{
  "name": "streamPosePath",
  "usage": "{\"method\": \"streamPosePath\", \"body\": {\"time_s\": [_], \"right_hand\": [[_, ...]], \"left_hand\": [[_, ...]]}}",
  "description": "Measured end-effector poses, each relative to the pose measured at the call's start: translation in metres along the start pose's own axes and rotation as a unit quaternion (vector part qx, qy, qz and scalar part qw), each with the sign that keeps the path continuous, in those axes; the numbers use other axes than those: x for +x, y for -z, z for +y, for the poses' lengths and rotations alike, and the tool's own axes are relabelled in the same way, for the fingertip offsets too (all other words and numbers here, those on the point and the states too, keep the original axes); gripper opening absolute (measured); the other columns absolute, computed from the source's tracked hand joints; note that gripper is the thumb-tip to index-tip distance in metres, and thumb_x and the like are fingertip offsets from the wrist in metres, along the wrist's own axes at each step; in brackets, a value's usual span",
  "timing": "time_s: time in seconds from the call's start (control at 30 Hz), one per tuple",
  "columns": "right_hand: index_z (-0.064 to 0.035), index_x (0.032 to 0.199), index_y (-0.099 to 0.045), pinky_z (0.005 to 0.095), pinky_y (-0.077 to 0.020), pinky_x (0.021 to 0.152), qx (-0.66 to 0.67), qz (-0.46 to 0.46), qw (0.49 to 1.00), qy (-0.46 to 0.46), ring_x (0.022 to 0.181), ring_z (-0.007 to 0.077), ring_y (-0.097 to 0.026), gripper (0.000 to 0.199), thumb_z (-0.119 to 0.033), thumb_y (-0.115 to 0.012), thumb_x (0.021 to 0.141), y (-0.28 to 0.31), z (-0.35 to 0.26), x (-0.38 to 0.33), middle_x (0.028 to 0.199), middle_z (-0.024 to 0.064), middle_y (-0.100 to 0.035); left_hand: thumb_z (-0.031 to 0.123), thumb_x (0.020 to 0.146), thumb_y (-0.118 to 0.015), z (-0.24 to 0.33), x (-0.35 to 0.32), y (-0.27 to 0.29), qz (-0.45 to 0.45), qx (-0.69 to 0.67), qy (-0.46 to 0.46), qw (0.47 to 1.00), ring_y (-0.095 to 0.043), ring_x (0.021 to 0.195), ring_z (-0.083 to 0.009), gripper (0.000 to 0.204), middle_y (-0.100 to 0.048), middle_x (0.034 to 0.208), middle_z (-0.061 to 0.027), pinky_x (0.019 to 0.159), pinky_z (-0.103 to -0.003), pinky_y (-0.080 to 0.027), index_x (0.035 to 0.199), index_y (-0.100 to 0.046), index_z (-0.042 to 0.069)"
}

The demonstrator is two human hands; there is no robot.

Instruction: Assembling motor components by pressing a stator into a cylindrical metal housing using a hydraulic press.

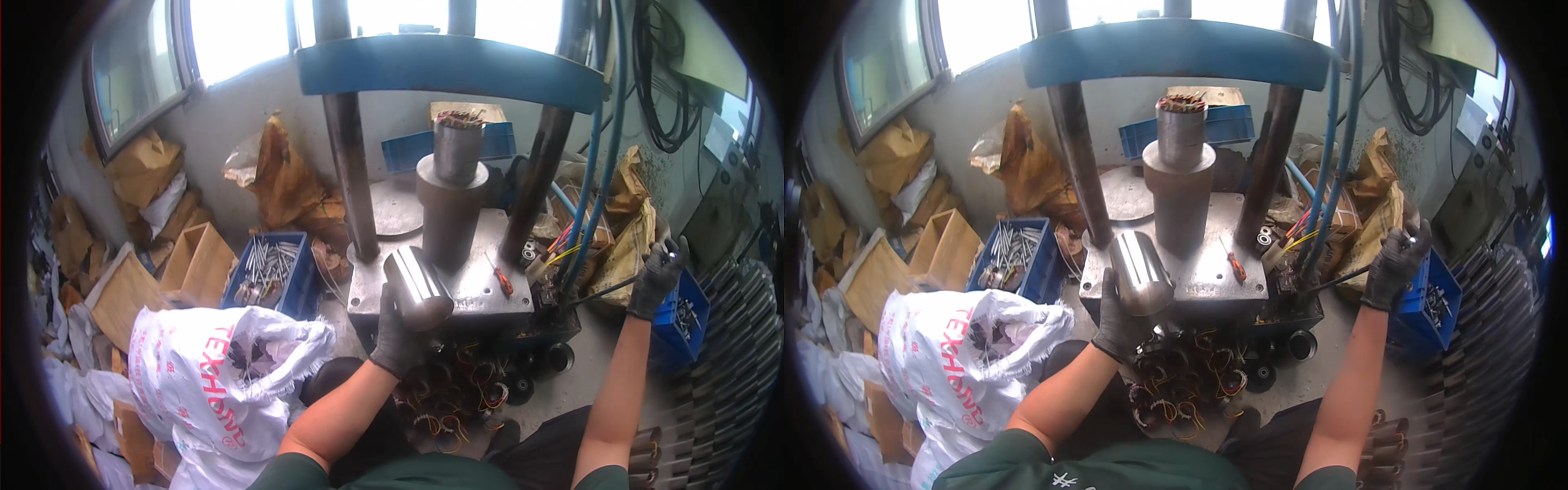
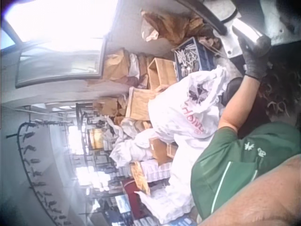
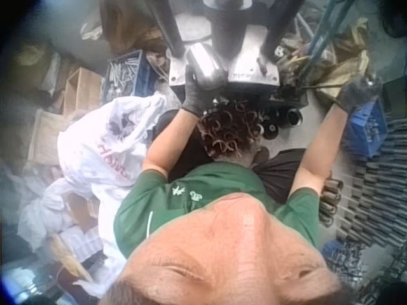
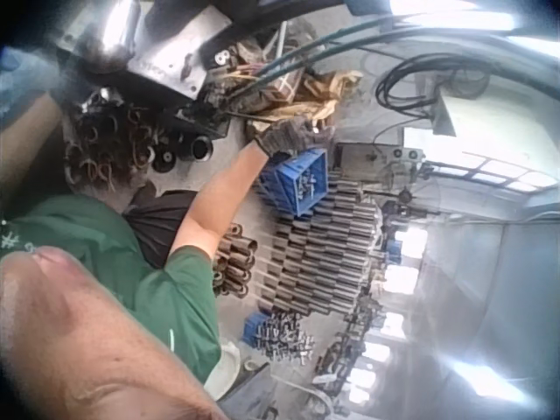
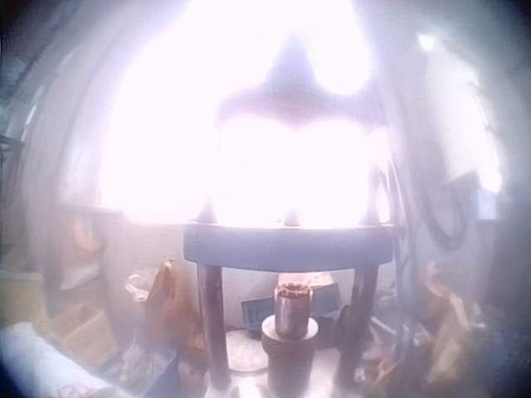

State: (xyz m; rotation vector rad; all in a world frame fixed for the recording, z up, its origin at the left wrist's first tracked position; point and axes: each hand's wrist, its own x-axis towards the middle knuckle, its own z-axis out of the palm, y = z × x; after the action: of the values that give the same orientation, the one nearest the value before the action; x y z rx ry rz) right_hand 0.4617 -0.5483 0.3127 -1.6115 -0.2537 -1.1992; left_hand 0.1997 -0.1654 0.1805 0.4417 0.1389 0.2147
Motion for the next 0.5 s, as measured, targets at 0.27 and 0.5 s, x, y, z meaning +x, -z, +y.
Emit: {"method": "streamPosePath", "body": {"time_s": [0.27,0.5], "right_hand": [[-0.0031,0.148,-0.048,0.0363,-0.0544,0.094,-0.001,0.072,0.997,0.035,0.106,0.0224,-0.064,0.055,0.002,-0.062,0.095,-0.002,-0.012,-0.011,0.129,0.0156,-0.062],[-0.0030,0.151,-0.045,0.0394,-0.0519,0.100,0.102,0.087,0.991,-0.004,0.111,0.0257,-0.062,0.058,0.002,-0.061,0.095,0.000,-0.027,-0.017,0.128,0.0164,-0.060]], "left_hand": [[0.070,0.090,-0.064,0.002,0.016,0.010,-0.038,0.471,-0.133,0.871,-0.058,0.125,-0.0292,0.086,-0.057,0.135,-0.0128,0.107,-0.044,-0.046,0.144,-0.046,0.005],[0.045,0.100,-0.068,0.072,0.062,-0.057,-0.112,0.193,-0.246,0.943,-0.054,0.135,-0.0306,0.068,-0.056,0.146,-0.0138,0.117,-0.044,-0.040,0.148,-0.045,0.003]]}}
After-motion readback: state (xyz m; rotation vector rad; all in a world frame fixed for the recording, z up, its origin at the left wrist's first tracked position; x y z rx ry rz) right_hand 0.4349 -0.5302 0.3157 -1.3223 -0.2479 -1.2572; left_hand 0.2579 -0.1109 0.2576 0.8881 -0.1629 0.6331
